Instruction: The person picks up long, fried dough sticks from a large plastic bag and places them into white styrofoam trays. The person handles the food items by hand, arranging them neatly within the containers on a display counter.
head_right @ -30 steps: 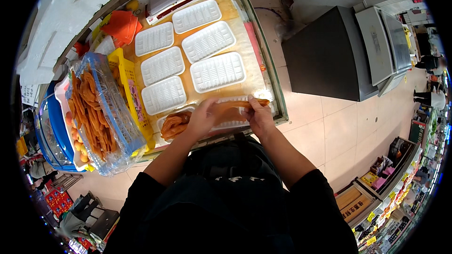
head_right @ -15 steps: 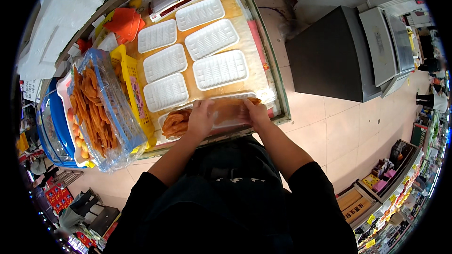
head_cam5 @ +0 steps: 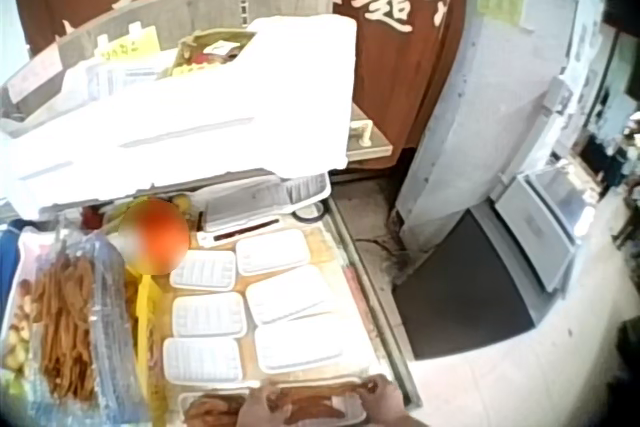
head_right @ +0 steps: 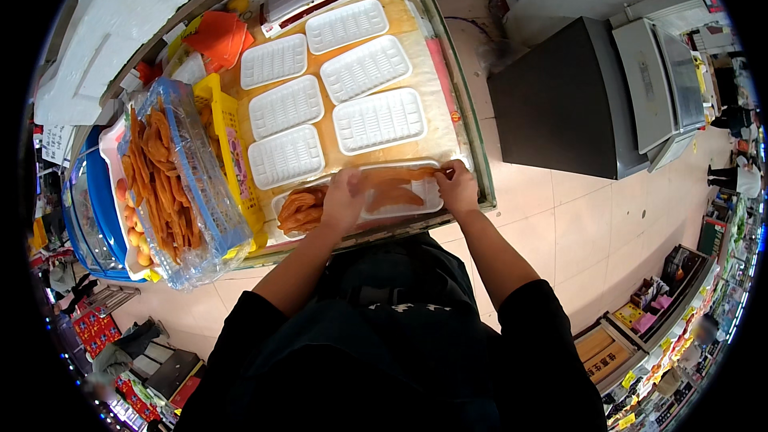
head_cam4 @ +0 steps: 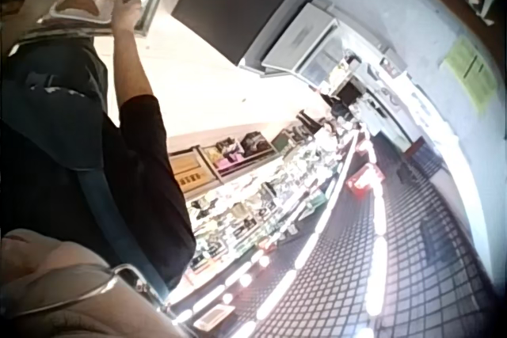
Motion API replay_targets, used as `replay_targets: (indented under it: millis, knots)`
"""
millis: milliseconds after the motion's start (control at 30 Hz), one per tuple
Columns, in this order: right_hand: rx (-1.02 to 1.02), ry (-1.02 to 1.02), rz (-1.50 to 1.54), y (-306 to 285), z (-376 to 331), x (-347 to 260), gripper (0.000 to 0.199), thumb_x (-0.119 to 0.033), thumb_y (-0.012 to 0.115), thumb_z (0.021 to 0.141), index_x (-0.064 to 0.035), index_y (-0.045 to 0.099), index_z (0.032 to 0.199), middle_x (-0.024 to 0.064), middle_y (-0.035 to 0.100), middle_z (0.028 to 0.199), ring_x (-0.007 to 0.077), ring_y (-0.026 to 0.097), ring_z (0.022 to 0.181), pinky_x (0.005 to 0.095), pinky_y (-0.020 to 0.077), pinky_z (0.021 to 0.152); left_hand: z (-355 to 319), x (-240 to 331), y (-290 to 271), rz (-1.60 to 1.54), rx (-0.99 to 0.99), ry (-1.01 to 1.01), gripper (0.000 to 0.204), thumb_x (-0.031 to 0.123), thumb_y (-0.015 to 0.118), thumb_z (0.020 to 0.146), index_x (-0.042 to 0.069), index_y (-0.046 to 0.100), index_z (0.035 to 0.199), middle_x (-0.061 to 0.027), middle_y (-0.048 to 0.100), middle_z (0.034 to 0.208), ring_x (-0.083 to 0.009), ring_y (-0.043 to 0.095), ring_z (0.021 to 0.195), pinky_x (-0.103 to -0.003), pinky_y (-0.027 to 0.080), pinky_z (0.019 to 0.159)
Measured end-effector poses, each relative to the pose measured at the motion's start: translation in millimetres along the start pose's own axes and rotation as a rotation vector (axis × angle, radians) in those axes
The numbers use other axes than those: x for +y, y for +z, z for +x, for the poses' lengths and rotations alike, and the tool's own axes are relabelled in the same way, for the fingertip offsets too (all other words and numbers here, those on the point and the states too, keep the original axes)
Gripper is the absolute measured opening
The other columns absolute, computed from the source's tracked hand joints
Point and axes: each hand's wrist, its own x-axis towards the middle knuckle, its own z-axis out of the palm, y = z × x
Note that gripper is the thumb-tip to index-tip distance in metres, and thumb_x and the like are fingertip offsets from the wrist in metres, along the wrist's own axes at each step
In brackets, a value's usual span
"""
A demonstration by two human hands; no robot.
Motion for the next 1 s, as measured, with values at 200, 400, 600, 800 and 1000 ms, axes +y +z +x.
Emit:
replay_targets:
  millis: [200, 400, 600, 800, 1000]
  knots:
    - [-0.048, -0.042, 0.167, -1, 0, 6, 0.016, -0.010, 0.062, 0.085, -0.0015, 0.058, 0.098, 0.0061, 0.063, 0.069, 0.0118, 0.061, 0.056, 0.0266, 0.0497, 0.050, 0, -13, 0, -0.003, 0.009, 0.066, 0.035, 0.003, 0.062, 0.076, 0.007, 0.055, 0.110, -0.0114, 0.055, 0.096, -0.0246, 0.059, 0.083, -0.036, 0.050, 0.075]
    - [-0.071, -0.073, 0.103, -4, 0, 3, 0.012, -0.006, 0.062, 0.084, -0.0023, 0.056, 0.094, 0.0058, 0.062, 0.069, 0.0117, 0.060, 0.057, 0.0267, 0.0496, 0.051, -2, -6, -1, 0.028, 0.039, 0.008, 0.030, 0.001, 0.060, 0.077, 0.008, 0.056, 0.105, -0.0101, 0.055, 0.091, -0.0263, 0.058, 0.082, -0.039, 0.049, 0.072]
    - [-0.063, -0.190, 0.085, 1, 1, 13, 0.015, -0.001, 0.064, 0.078, -0.0043, 0.053, 0.087, 0.0079, 0.061, 0.075, 0.0166, 0.062, 0.065, 0.0304, 0.0505, 0.058, -4, -9, -3, 0.045, 0.116, 0.098, 0.025, -0.001, 0.058, 0.076, 0.008, 0.057, 0.100, -0.0110, 0.054, 0.090, -0.0267, 0.059, 0.080, -0.037, 0.050, 0.072]
    - [0.149, -0.606, -0.271, 5, -1, 16, 0.020, 0.005, 0.062, 0.070, -0.0064, 0.053, 0.084, 0.0122, 0.055, 0.084, 0.0331, 0.060, 0.070, 0.0395, 0.0503, 0.062, -8, -14, -7, 0.065, 0.042, 0.182, 0.022, -0.003, 0.057, 0.076, 0.007, 0.058, 0.096, -0.0118, 0.052, 0.095, -0.0263, 0.059, 0.079, -0.036, 0.051, 0.072]
    - [0.090, -0.655, -0.294, 1, -6, 14, 0.022, 0.005, 0.063, 0.069, -0.0066, 0.054, 0.086, 0.0124, 0.053, 0.087, 0.0316, 0.060, 0.070, 0.0388, 0.0511, 0.062, -10, -12, -7, 0.029, 0.036, 0.209, 0.025, -0.004, 0.057, 0.076, 0.006, 0.057, 0.099, -0.0119, 0.050, 0.097, -0.0256, 0.059, 0.081, -0.036, 0.051, 0.072]
